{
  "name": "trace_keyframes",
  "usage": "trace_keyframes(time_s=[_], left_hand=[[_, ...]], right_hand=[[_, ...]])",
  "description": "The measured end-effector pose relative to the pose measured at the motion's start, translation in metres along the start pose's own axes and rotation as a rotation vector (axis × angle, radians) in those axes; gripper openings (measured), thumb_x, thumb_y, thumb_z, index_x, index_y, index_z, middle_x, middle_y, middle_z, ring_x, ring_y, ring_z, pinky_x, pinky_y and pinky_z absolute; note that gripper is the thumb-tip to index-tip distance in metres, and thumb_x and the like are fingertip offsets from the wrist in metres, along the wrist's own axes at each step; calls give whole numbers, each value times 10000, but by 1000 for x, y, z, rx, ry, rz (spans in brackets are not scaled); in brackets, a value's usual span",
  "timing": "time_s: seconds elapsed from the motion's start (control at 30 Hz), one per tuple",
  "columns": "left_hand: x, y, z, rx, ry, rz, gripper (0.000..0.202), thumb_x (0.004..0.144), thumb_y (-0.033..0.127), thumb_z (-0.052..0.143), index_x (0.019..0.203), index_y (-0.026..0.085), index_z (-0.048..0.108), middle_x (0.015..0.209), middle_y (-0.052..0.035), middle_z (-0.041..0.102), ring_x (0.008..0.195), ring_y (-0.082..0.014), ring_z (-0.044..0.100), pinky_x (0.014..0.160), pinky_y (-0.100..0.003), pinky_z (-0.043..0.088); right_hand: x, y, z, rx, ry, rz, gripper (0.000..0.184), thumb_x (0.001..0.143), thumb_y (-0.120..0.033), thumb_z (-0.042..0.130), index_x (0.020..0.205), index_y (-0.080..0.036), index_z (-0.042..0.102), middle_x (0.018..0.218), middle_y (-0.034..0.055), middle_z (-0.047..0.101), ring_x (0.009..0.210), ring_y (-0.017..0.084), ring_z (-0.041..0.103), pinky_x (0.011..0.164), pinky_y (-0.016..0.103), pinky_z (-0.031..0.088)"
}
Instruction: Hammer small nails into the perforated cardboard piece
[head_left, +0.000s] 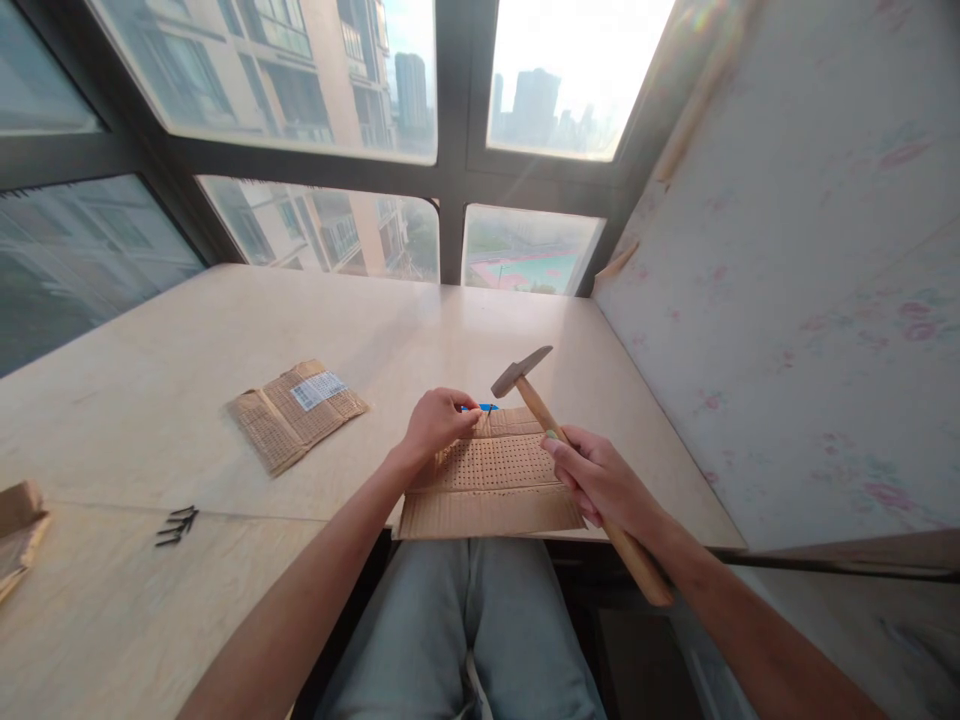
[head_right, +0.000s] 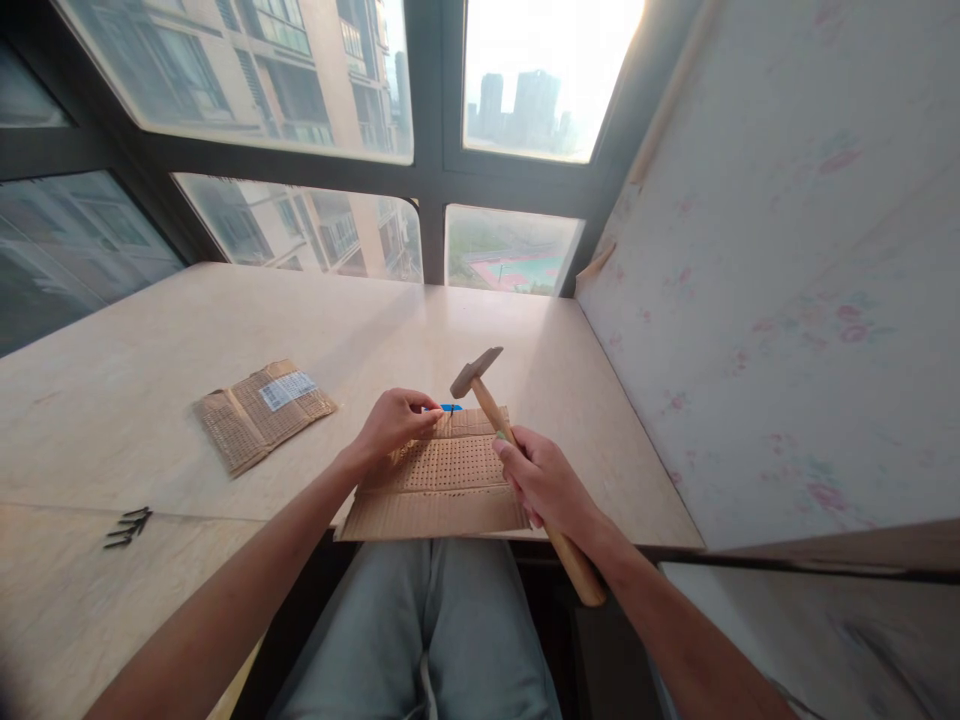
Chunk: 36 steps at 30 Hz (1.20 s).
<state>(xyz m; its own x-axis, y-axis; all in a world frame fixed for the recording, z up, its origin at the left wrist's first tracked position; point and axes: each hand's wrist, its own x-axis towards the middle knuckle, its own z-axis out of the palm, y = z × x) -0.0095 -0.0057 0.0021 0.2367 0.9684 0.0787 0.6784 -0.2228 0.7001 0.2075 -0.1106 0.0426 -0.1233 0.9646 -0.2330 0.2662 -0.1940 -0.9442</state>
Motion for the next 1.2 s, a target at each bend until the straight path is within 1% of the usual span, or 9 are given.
trace_keyframes(time_s=[0.13,0.2,0.3,0.4,0.5,0.63,0.83,1.0,1.2], left_hand=[[3,4,-7,77,-2,35,282,740,353,669,956,216,786,635,-4,656,574,-130,516,555,-254,323],[6,6,-7,107,-39,68,324,731,354,685,1016,229,778,701,-13,694,611,-141,546,582,-260,350],[12,8,-3,122,-126,105,296,749,380,688,991,239,784,752,-23,720,636,-146,565,588,-261,357],[16,6,1,138,-161,113,231,798,375,650,919,243,795,724,-25,714,629,-139,557,568,-257,331],[15,4,2,159,-143,92,223,819,350,630,917,243,798,717,-31,718,622,-137,553,561,-257,315],[12,3,1,193,-101,41,240,823,381,625,905,245,805,701,-45,720,593,-145,542,559,-269,304],[8,-4,6,162,-45,70,264,840,398,602,866,228,802,678,-41,709,580,-138,528,553,-270,284],[6,-10,10,159,-28,105,253,856,383,595,869,233,798,728,-51,733,647,-156,583,592,-262,340],[5,-13,11,116,-15,103,208,856,346,629,918,238,796,841,-54,766,740,-166,634,650,-263,395]], right_hand=[[2,0,-2,4,5,6,345,899,-495,536,730,-217,420,507,-108,443,251,39,347,208,144,248],[2,0,-1,11,-3,11,350,897,-501,534,730,-217,417,509,-108,443,250,36,341,209,142,239],[2,3,1,21,-23,16,347,899,-505,528,737,-218,418,504,-111,433,252,40,340,213,146,249],[3,7,2,21,-33,23,340,900,-505,525,746,-221,422,503,-112,433,259,46,350,220,152,271],[3,10,2,32,-36,24,347,904,-506,520,736,-221,417,494,-112,426,259,47,351,222,150,268],[-2,5,3,31,-13,-15,349,909,-499,524,731,-219,416,513,-108,433,254,42,350,216,148,253],[-3,-5,8,-105,59,-78,307,940,-454,479,746,-223,424,471,-111,410,263,50,360,228,145,249],[6,3,11,-164,-30,-10,288,937,-427,462,741,-224,410,498,-106,429,260,52,386,219,148,249],[6,4,10,-41,-65,18,324,926,-464,480,729,-221,394,509,-111,415,250,39,355,219,143,250]])
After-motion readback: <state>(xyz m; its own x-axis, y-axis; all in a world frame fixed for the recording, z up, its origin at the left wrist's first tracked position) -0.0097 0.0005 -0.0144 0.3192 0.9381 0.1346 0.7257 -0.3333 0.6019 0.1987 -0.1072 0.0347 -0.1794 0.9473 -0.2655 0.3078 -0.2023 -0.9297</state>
